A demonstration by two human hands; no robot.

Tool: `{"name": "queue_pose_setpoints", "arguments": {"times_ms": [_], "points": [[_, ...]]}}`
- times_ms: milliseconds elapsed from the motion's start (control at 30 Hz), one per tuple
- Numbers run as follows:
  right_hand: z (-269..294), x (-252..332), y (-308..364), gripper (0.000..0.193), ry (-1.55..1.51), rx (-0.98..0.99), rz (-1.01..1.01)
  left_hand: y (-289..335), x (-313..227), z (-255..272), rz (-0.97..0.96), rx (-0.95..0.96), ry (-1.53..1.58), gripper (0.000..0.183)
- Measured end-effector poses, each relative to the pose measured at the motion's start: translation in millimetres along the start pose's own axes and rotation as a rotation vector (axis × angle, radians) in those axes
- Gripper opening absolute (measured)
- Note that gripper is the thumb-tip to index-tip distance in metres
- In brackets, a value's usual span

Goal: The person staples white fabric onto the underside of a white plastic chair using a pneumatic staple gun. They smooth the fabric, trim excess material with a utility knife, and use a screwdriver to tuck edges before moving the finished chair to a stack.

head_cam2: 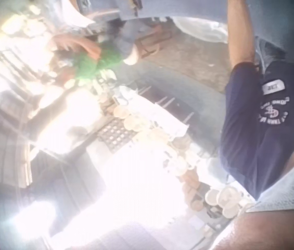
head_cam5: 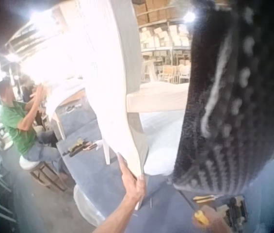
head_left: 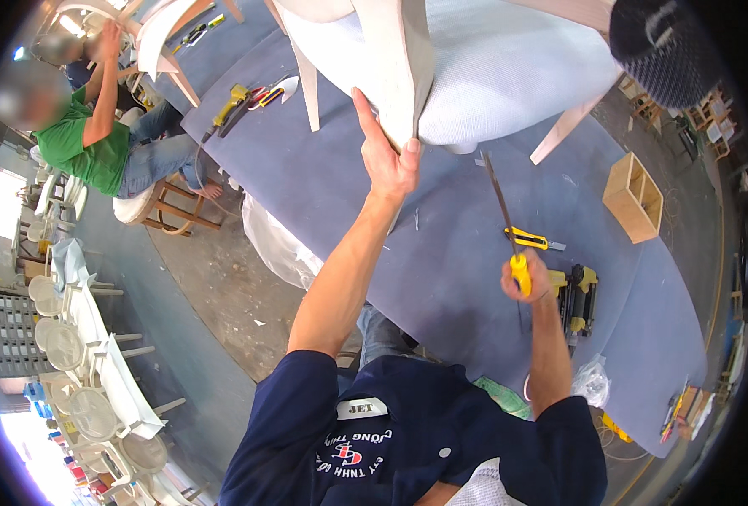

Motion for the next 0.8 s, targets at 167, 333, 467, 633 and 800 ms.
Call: {"name": "queue_pose_setpoints", "arguments": {"times_ms": [167,333,467,633,800], "points": [[-50.5,-92.7,77.7,0.075,-0.135,-0.184,-0.095,28.5,7.2,18.3,0.235,-0.058,0.123,0.087],[-99.1,-123.7,144.2,0.071,0.049,-0.33,-0.195,165.4,-30.5,44.1,0.699,0.239,0.206,0.058],[-109.7,-151.7,192.6,0.071,0.088,-0.38,-0.33,212.4,-77.2,22.6,0.97,0.647,0.349,0.041],[-104.6,-146.5,215.1,0.066,0.157,-0.402,-0.413,223.3,-85.9,31.7,1.152,0.862,0.36,0.044],[-108.6,-124.7,210.1,0.051,0.223,-0.387,-0.468,240.7,-87.8,56.0,1.25,0.881,0.289,0.035]]}}
Point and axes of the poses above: each hand's wrist, its own y-axis away from the middle knuckle, its own z-axis out of the back of the hand, x = y × z, the point moved 9 cm from there along -y, towards the middle knuckle, and after that the axes turned 10 degrees about y, right-handed, at the moved point
